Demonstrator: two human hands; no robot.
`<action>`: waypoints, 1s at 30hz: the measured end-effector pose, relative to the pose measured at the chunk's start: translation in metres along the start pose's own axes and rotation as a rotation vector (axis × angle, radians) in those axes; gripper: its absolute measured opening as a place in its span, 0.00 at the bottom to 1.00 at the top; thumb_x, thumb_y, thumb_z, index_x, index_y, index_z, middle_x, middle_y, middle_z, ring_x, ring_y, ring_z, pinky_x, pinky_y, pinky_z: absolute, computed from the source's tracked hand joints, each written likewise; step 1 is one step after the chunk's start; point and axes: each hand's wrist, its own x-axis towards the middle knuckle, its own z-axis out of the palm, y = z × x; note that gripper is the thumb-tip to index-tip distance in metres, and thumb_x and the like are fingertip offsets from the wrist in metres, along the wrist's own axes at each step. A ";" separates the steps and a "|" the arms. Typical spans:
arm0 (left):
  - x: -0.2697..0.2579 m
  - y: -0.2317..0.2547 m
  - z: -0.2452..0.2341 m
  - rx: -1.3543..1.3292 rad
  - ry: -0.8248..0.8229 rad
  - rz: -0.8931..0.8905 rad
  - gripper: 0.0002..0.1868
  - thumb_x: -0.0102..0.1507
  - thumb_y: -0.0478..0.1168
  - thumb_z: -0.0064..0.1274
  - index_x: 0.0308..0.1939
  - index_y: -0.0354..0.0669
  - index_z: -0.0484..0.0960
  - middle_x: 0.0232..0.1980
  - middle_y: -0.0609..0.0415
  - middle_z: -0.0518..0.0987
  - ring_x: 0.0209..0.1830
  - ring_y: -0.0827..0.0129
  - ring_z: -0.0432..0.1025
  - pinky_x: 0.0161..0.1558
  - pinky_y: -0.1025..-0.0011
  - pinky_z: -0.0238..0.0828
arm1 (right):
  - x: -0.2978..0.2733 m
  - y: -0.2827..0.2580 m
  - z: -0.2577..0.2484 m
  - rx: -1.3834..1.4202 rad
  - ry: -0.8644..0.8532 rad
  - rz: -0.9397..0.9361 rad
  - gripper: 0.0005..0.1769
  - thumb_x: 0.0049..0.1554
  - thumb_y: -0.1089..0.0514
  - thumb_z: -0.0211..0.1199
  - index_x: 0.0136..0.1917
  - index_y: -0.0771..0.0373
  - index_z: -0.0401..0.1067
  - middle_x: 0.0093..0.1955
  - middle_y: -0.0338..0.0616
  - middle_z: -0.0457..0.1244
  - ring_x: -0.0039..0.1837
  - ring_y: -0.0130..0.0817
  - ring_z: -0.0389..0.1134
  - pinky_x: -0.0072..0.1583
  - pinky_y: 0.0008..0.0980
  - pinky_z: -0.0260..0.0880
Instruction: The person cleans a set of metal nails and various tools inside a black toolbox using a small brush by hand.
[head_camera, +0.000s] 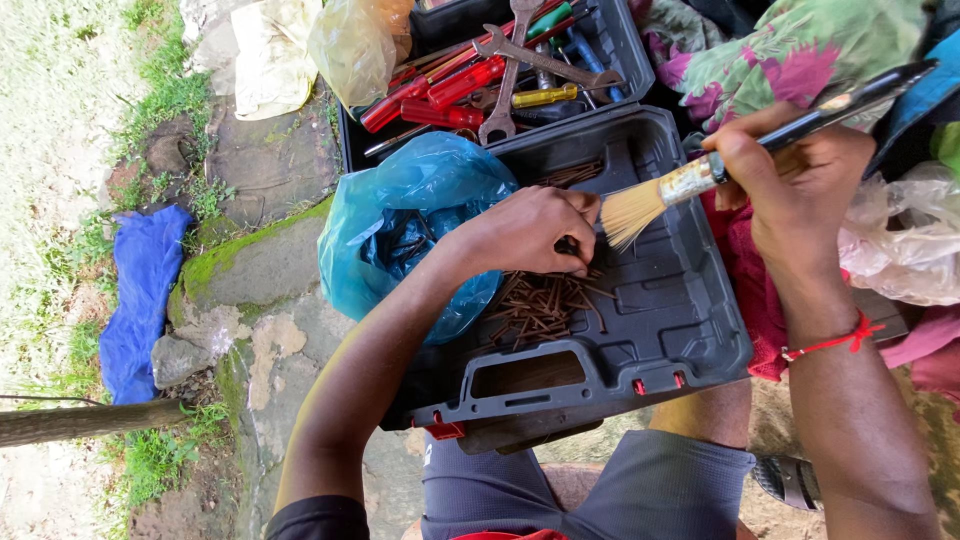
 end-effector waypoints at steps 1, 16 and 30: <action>0.000 -0.001 0.002 0.000 0.001 0.000 0.09 0.51 0.40 0.70 0.32 0.46 0.87 0.39 0.55 0.78 0.39 0.62 0.77 0.39 0.61 0.72 | -0.007 0.006 0.006 0.000 0.002 -0.004 0.10 0.74 0.65 0.66 0.50 0.75 0.76 0.38 0.45 0.66 0.32 0.25 0.64 0.37 0.22 0.63; 0.001 0.011 0.019 0.049 0.035 0.049 0.07 0.54 0.34 0.64 0.30 0.39 0.79 0.36 0.53 0.79 0.35 0.62 0.77 0.36 0.63 0.73 | -0.047 -0.017 -0.014 0.092 0.147 -0.134 0.12 0.74 0.65 0.66 0.50 0.77 0.74 0.40 0.49 0.66 0.34 0.32 0.65 0.37 0.28 0.66; -0.065 0.099 0.038 -0.243 0.530 -0.292 0.04 0.63 0.29 0.58 0.42 0.35 0.82 0.42 0.50 0.85 0.39 0.70 0.82 0.43 0.72 0.84 | -0.145 -0.050 0.046 -0.101 0.170 -0.027 0.14 0.72 0.69 0.57 0.68 0.76 0.62 0.55 0.55 0.67 0.53 0.36 0.74 0.58 0.31 0.77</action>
